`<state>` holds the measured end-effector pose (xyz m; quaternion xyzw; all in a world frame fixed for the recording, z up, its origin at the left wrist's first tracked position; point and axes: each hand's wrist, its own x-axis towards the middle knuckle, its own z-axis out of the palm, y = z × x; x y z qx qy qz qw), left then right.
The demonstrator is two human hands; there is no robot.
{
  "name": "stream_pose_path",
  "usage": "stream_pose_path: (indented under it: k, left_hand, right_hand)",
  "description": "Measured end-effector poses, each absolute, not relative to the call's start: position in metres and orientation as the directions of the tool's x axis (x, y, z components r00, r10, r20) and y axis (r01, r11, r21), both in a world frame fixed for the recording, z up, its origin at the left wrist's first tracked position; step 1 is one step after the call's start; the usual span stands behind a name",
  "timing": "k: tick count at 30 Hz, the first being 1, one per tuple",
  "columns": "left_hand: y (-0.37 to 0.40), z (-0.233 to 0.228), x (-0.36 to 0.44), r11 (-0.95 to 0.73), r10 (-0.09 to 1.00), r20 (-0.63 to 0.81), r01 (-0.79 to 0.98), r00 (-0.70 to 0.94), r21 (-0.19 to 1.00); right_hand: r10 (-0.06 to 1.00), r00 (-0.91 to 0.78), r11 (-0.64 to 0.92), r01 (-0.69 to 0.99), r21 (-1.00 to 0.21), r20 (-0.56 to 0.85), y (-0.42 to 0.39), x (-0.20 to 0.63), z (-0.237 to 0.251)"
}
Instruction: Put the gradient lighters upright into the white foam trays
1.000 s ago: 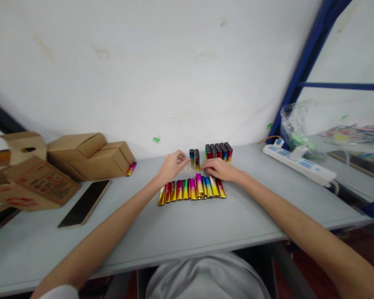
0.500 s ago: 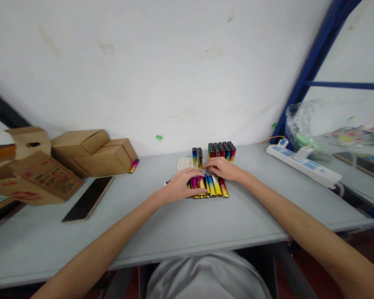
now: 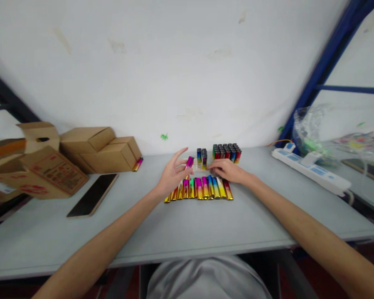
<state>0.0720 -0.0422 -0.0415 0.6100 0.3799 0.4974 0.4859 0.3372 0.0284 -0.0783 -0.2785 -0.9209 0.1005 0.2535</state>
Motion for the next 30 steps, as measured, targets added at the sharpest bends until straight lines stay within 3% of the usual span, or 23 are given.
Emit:
stream_pose_path:
  k: [10, 15, 18, 30]
  left_hand:
    - [-0.045, -0.048, 0.077, -0.102, 0.934, 0.088, 0.024, 0.347, 0.994]
    - [-0.048, -0.043, 0.077, -0.351, 0.932, 0.288, 0.352, 0.22, 0.868]
    - [-0.051, -0.04, 0.076, -0.387, 0.922, 0.329, 0.483, 0.203, 0.786]
    - [-0.051, -0.04, 0.074, -0.321, 0.945, 0.294, 0.591, 0.145, 0.741]
  right_hand:
    - [0.564, -0.711, 0.824, 0.453, -0.339, 0.419, 0.026, 0.337, -0.077]
    - [0.564, -0.715, 0.824, 0.451, -0.344, 0.414, 0.026, 0.337, -0.076]
    - [0.567, -0.715, 0.822, 0.453, -0.346, 0.409, 0.026, 0.336, -0.076]
    - [0.568, -0.717, 0.821, 0.455, -0.346, 0.405, 0.027, 0.338, -0.078]
